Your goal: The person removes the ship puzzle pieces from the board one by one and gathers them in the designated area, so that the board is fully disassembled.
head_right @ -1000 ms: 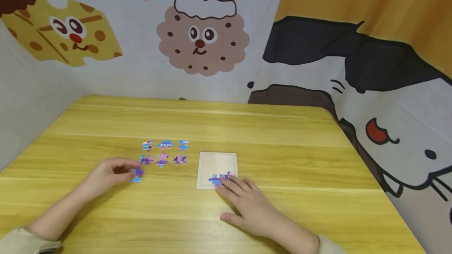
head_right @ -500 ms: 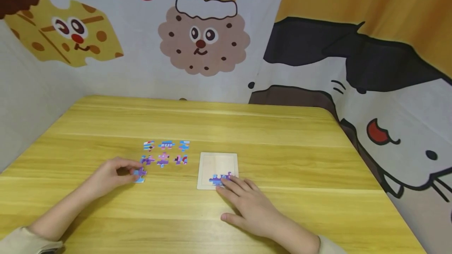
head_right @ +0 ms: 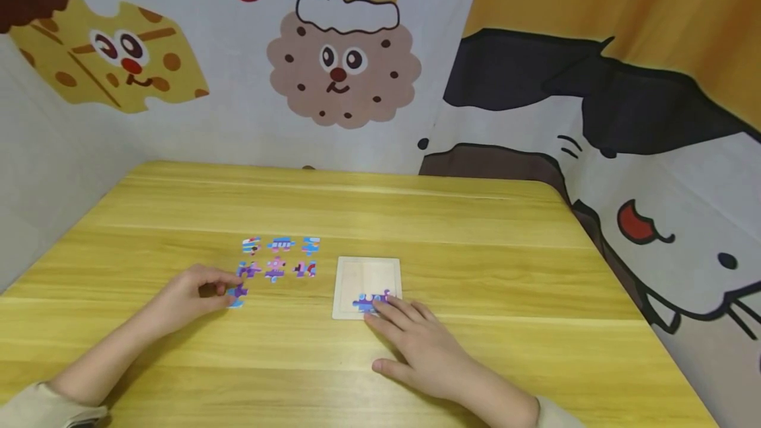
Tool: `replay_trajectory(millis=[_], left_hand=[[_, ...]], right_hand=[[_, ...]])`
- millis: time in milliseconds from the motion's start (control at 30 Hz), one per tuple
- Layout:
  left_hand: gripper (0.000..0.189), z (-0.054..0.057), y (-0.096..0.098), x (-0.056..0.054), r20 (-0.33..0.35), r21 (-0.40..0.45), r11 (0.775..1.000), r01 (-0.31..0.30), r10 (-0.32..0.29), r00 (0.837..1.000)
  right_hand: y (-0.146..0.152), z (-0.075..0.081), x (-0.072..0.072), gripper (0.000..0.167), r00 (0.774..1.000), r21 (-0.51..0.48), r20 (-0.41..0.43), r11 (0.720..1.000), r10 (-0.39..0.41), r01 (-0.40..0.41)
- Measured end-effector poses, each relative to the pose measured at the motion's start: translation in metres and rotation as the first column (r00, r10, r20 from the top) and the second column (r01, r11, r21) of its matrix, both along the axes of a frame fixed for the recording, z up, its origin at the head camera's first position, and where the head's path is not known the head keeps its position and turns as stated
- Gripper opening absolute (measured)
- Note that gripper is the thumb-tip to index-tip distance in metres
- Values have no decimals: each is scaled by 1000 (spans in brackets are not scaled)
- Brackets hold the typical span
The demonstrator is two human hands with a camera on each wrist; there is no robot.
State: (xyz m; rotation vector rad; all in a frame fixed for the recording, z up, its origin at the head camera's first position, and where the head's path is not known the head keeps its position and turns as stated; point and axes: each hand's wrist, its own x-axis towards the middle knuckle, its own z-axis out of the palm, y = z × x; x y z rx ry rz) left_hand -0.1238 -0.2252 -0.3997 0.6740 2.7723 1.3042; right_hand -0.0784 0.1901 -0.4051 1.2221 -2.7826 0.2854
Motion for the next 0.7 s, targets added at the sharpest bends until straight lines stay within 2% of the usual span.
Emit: replay_trajectory(millis=[133,500,700], left_hand=[[23,0,0,0,9,12,1000,-9,9,1000],[22,0,-1,0,99,55,996,-65,59,993],[19,1,3,0,81,61,995,-81,76,994]], right_hand=[[0,0,0,65,1000,-5,-5,1000,5,-5],[-1,-1,-1,65,1000,1,7,1000,-3,3],[-1,-1,0,64,999,-1,35,1000,-23,23]])
